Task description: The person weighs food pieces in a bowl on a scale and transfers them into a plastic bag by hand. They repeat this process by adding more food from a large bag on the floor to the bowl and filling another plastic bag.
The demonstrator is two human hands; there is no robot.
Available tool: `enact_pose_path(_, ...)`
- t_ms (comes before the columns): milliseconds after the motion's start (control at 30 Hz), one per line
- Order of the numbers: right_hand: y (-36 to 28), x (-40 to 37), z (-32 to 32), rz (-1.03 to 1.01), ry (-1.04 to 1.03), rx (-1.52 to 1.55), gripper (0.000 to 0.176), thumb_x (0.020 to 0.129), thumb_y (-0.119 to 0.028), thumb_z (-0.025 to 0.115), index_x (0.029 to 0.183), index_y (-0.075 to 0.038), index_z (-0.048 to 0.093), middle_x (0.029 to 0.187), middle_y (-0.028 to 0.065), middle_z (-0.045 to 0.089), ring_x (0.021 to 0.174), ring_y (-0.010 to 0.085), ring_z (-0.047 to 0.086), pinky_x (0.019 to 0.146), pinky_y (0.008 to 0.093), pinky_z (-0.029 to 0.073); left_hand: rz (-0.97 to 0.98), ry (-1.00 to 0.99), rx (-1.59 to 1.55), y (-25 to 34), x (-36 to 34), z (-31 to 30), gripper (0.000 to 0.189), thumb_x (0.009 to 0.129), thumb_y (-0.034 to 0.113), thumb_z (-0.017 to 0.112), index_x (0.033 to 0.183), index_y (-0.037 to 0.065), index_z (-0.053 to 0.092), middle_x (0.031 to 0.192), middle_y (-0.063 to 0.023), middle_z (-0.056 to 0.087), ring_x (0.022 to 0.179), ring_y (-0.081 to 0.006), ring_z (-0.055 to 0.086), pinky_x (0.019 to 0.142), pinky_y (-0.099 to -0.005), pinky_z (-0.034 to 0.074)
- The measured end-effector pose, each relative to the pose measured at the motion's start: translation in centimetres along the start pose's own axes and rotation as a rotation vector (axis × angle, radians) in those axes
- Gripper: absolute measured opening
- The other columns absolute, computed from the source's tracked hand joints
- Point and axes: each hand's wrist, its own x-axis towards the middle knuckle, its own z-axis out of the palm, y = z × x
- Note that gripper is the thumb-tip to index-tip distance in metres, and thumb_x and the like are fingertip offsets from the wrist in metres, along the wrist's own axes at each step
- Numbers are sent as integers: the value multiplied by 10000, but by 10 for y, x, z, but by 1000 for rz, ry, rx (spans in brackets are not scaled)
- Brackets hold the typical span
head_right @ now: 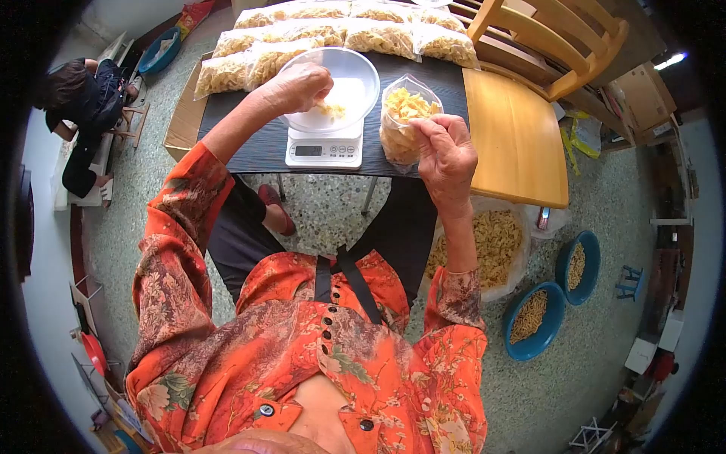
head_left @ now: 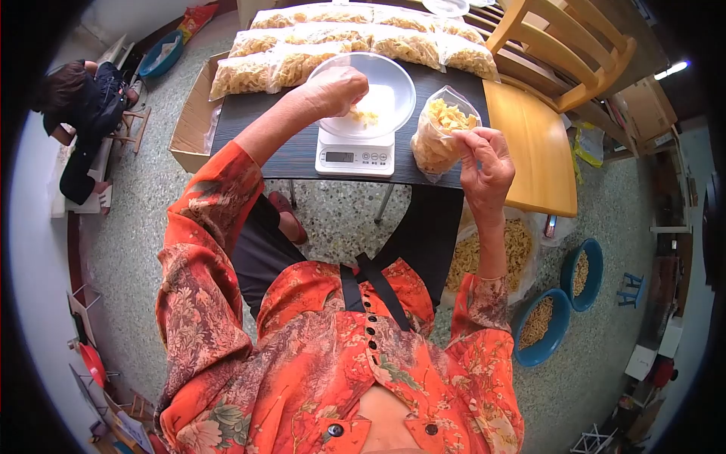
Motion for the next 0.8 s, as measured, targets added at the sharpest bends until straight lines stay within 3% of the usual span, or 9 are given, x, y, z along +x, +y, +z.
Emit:
enact_pose_path(233, 1, 1, 1, 10, 3, 19, 159, 847, -1, 767, 1002, -30, 742, 919, 83, 640, 832, 208, 648, 747, 308, 535, 54, 128, 16, -4, 0, -2, 120, 708, -95, 696, 718, 19, 659, 747, -163, 682, 757, -330, 683, 693, -388, 550)
enact_pose_path(333, 2, 2, 1, 12, 2, 28, 157, 847, 1, 765, 999, -28, 740, 915, 83, 639, 830, 208, 646, 750, 305, 533, 55, 189, -120, -14, -2, -6, 106, 709, -75, 703, 739, 22, 673, 716, -126, 677, 707, -258, 687, 634, -354, 542)
enact_pose_path(433, 3, 1, 1, 2, 8, 21, 163, 840, 10, 765, 997, -19, 737, 912, 89, 631, 816, 215, 642, 736, 308, 540, -110, 275, -597, -16, -12, -21, 101, 739, -2, 767, 822, 26, 716, 732, -47, 697, 712, -110, 677, 637, -275, 547)
enact_pose_path(533, 5, 1, 3, 1, 14, 24, 161, 839, 7, 764, 995, -21, 738, 911, 90, 634, 815, 218, 644, 732, 315, 541, -181, 323, -1408, -29, -13, -23, 123, 796, 5, 785, 905, 4, 727, 843, -85, 726, 770, -181, 715, 755, -289, 607)
enact_pose_path(567, 4, 2, 3, 3, 18, 27, 160, 838, 4, 764, 993, -24, 738, 910, 91, 635, 813, 220, 646, 729, 318, 542, -175, 325, -1403, -30, -12, -20, 123, 796, 5, 785, 905, 4, 727, 843, -85, 726, 770, -181, 715, 755, -289, 607)
enact_pose_path(633, 2, 3, 3, 6, 17, 15, 158, 835, 2, 763, 989, -28, 739, 907, 92, 637, 811, 224, 650, 726, 320, 543, -219, 399, -1875, -27, -10, -17, 145, 846, 31, 789, 961, 14, 704, 923, -98, 723, 852, -196, 722, 806, -298, 616)
enact_pose_path(800, 2, 4, 4, 21, 11, -17, 159, 828, -1, 758, 982, -40, 744, 897, 96, 642, 803, 234, 661, 719, 326, 546, -69, 340, -2050, 11, 4, -15, 197, 846, 12, 786, 1022, 15, 697, 966, -92, 718, 905, -168, 709, 825, -265, 609)
